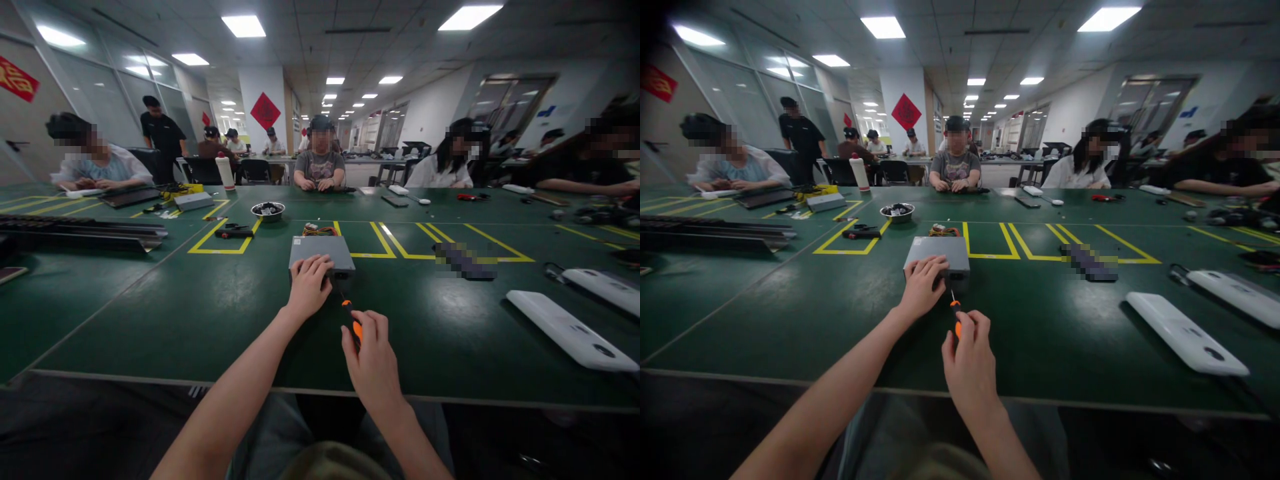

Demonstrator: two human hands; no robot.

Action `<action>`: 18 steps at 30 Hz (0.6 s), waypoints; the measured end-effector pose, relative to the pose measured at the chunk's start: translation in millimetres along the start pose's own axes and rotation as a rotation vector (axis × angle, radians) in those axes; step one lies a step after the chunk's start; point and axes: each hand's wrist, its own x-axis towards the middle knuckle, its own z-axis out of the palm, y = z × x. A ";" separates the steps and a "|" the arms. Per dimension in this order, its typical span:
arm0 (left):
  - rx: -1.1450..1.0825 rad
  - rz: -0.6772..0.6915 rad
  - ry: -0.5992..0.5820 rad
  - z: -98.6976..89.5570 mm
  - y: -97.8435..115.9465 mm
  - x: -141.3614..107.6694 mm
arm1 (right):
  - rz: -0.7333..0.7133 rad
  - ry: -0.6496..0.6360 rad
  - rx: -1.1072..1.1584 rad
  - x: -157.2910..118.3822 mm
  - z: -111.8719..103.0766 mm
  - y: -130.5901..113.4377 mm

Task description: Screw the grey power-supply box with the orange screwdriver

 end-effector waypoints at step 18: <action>-0.008 -0.025 -0.015 0.6 1.1 2.4 | -0.049 -0.035 -0.033 -2.6 2.2 -7.1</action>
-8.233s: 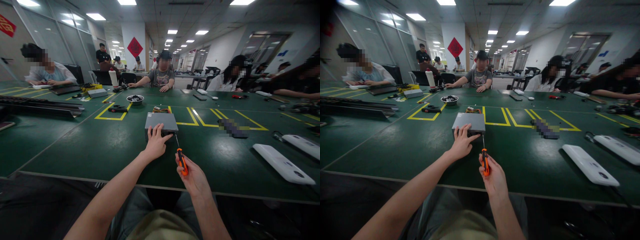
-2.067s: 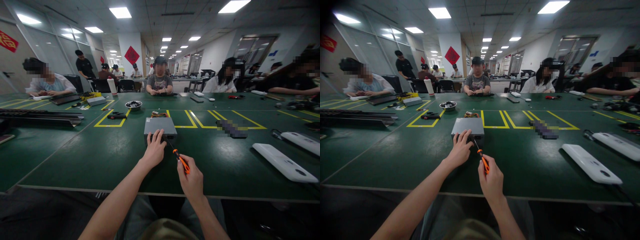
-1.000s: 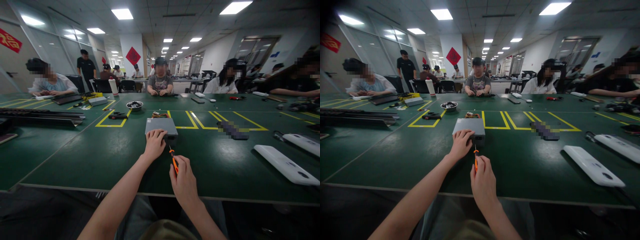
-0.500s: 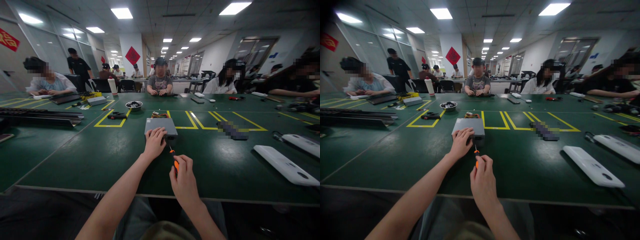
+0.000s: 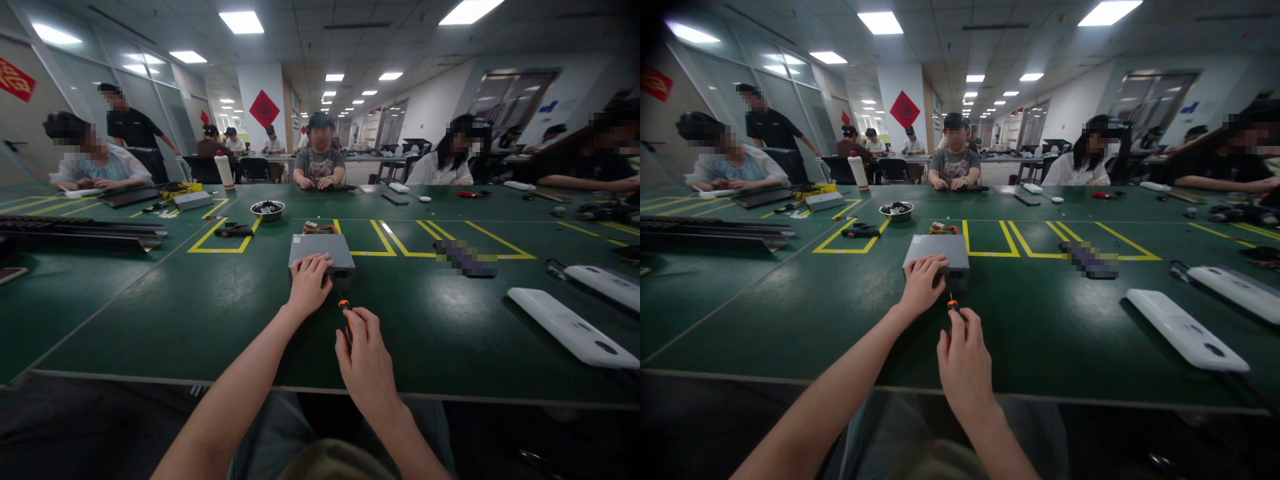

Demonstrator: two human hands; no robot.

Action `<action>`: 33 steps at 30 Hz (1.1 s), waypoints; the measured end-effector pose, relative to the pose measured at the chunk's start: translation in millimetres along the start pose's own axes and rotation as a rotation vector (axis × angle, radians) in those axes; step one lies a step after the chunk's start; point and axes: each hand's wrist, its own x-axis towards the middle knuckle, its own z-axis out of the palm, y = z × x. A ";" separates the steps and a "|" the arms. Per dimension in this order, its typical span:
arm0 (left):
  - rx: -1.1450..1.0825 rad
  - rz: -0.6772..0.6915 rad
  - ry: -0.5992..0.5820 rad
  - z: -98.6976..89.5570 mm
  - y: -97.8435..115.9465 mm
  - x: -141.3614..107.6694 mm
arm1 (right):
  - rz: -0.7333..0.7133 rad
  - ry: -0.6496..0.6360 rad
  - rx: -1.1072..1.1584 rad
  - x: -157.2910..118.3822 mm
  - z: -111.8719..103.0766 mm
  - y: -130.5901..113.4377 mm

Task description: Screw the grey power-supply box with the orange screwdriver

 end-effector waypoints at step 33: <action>-0.004 -0.012 0.007 1.8 1.5 0.0 | -0.006 0.009 0.015 7.1 -14.8 6.6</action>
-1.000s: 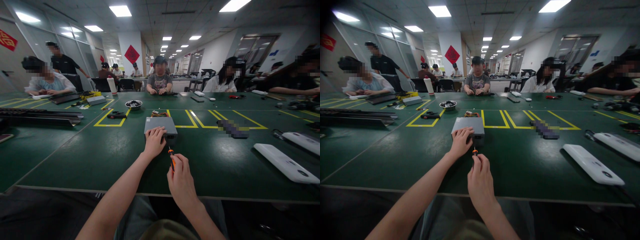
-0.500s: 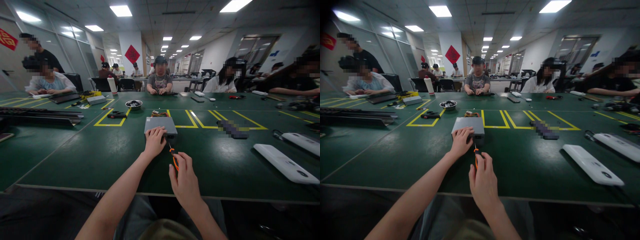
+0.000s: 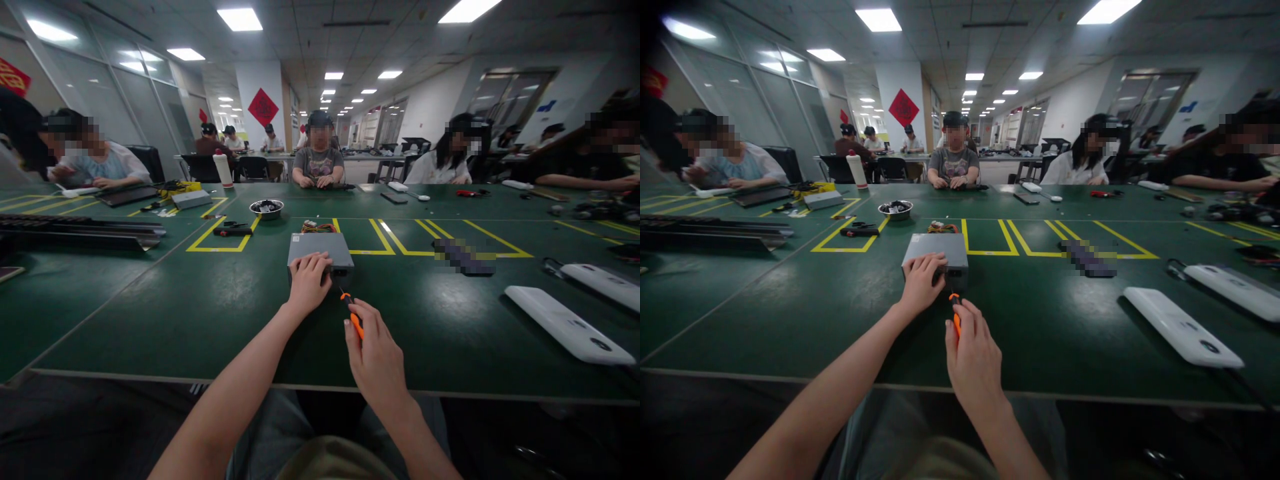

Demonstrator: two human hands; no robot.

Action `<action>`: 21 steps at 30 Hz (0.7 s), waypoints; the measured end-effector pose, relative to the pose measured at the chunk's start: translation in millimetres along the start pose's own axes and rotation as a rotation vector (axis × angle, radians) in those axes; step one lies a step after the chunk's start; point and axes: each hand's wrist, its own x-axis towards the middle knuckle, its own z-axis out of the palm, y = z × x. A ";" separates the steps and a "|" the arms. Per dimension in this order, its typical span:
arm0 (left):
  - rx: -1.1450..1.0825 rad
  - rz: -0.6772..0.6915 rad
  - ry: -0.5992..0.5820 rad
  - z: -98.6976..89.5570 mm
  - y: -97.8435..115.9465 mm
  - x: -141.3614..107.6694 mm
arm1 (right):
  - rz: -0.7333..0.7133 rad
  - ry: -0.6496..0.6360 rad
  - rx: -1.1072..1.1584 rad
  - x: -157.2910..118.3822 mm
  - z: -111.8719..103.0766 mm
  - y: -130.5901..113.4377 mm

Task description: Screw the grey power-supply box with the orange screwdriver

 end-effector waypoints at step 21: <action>0.008 -0.007 0.002 -0.7 0.8 0.0 | -0.103 -0.013 -0.020 -5.9 6.1 -6.1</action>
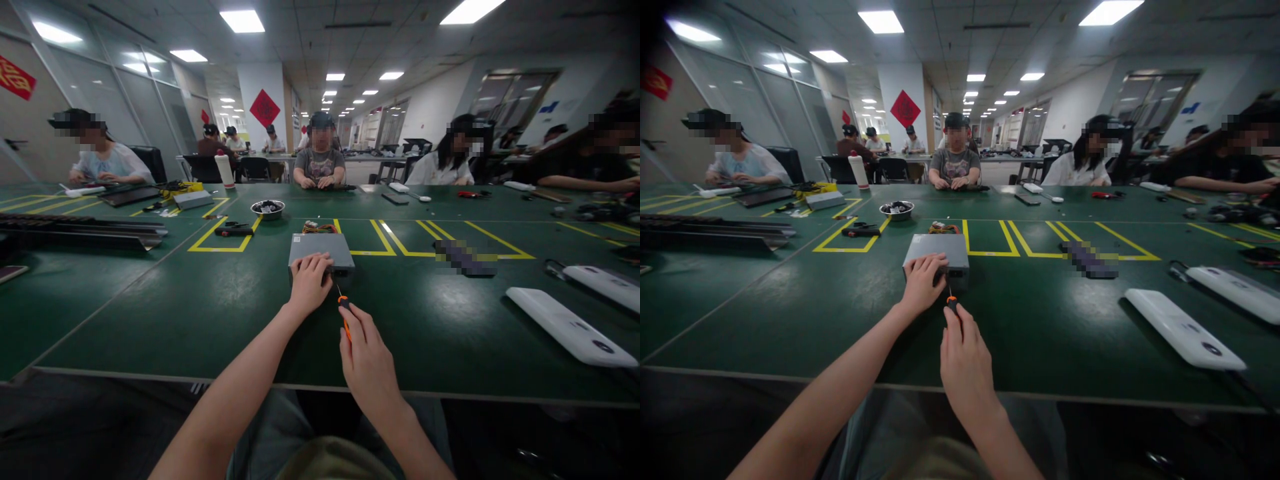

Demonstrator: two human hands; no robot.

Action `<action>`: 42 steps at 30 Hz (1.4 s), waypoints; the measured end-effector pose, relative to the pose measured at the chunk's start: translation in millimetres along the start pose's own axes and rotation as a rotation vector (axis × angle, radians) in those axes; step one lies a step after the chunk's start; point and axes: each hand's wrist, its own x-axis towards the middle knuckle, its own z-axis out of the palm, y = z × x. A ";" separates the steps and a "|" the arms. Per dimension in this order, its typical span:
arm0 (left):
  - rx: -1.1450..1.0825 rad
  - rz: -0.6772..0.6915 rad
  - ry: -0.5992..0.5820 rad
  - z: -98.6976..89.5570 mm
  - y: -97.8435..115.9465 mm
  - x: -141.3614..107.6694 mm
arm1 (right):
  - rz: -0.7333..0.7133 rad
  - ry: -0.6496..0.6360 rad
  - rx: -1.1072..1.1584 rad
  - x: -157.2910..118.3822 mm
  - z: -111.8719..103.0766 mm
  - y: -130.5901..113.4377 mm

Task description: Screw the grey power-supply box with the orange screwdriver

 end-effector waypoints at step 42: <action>0.002 0.001 0.025 3.6 -2.2 -0.8 | 0.093 -0.003 0.021 -3.8 1.9 8.1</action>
